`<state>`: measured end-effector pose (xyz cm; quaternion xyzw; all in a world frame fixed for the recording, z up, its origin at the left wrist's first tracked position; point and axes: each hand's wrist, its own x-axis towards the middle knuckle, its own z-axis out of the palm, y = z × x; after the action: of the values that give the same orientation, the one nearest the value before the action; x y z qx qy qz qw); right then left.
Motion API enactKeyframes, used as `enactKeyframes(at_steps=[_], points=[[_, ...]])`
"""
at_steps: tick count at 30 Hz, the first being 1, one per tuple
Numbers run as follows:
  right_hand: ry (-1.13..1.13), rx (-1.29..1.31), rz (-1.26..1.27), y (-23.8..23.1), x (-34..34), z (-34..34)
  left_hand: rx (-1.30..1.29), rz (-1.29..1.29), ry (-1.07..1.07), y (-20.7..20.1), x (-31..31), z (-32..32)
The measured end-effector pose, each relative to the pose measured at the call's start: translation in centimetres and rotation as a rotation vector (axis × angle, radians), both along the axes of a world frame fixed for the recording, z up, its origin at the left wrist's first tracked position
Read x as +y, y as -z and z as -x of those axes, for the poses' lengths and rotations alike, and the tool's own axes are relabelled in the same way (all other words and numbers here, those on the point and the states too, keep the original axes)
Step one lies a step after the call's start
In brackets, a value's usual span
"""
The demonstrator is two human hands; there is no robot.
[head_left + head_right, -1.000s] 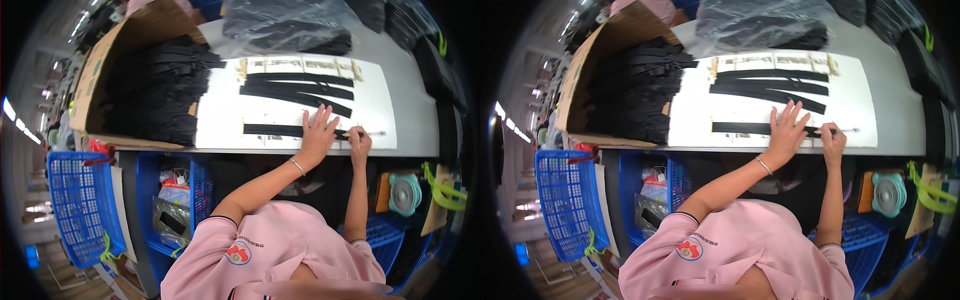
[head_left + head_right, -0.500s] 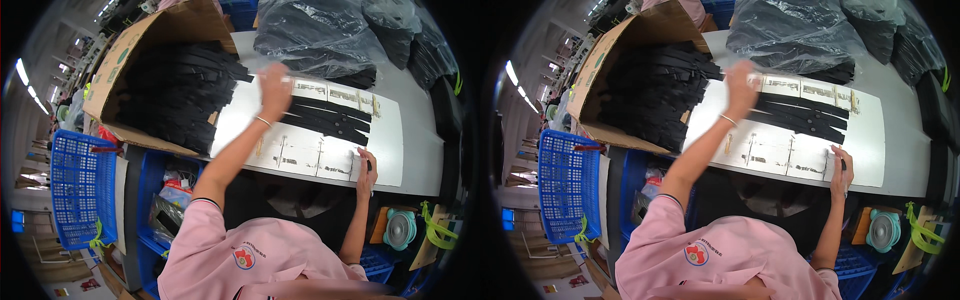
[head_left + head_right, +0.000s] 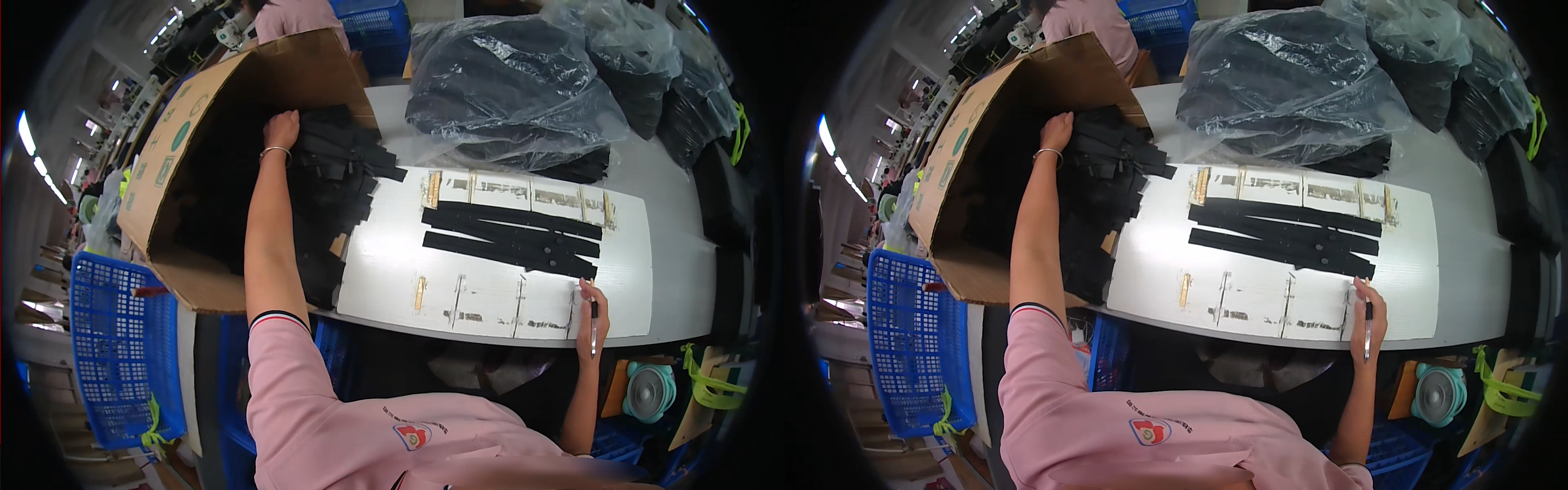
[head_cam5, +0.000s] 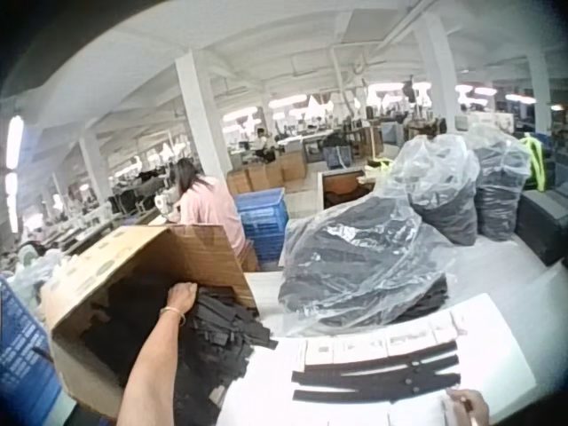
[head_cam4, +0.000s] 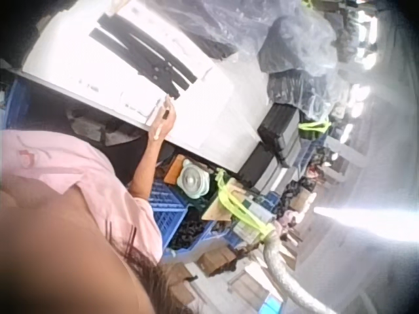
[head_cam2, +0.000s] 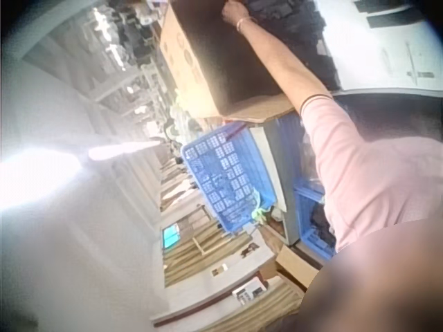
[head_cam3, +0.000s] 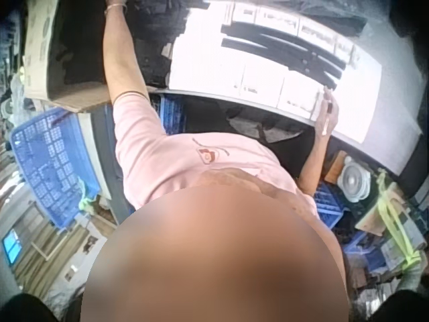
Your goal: The recorder is inspecting and marking individual black zippers on a workbench, then placing them into a plastic bag or container.
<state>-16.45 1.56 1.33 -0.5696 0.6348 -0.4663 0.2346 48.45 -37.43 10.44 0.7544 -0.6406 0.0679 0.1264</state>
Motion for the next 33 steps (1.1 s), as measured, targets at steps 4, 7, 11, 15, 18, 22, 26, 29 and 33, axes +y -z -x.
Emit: enactKeyframes(at_steps=[4,7,11,15,18,22,26,29,33], points=[[0.022,0.007,-0.047,-0.1,0.2,0.0,0.009,-0.010,-0.052,0.7,-0.2,0.3],[0.007,0.048,-0.031,0.0,0.2,0.4,-0.029,0.034,-0.069,1.0,0.7,1.3],[0.002,0.028,-0.019,-0.1,0.0,0.1,-0.110,0.005,-0.124,0.5,2.7,1.5],[0.011,-0.008,-0.015,0.1,0.1,0.2,-0.130,0.074,-0.171,1.1,5.7,2.5],[0.012,-0.010,-0.008,-0.1,0.1,0.2,-0.202,0.090,-0.191,1.4,8.1,4.3],[0.015,0.059,0.006,0.0,-0.1,0.2,-0.179,0.199,-0.224,2.2,11.6,5.3],[0.008,0.144,0.024,-0.6,-0.3,-0.3,-0.219,0.273,-0.254,3.0,15.9,6.3],[0.020,0.203,0.028,-0.4,-0.3,-0.1,-0.215,0.361,-0.262,4.3,18.7,8.6],[0.020,0.344,0.037,0.0,0.0,0.1,-0.172,0.388,-0.287,5.2,22.3,11.1]])
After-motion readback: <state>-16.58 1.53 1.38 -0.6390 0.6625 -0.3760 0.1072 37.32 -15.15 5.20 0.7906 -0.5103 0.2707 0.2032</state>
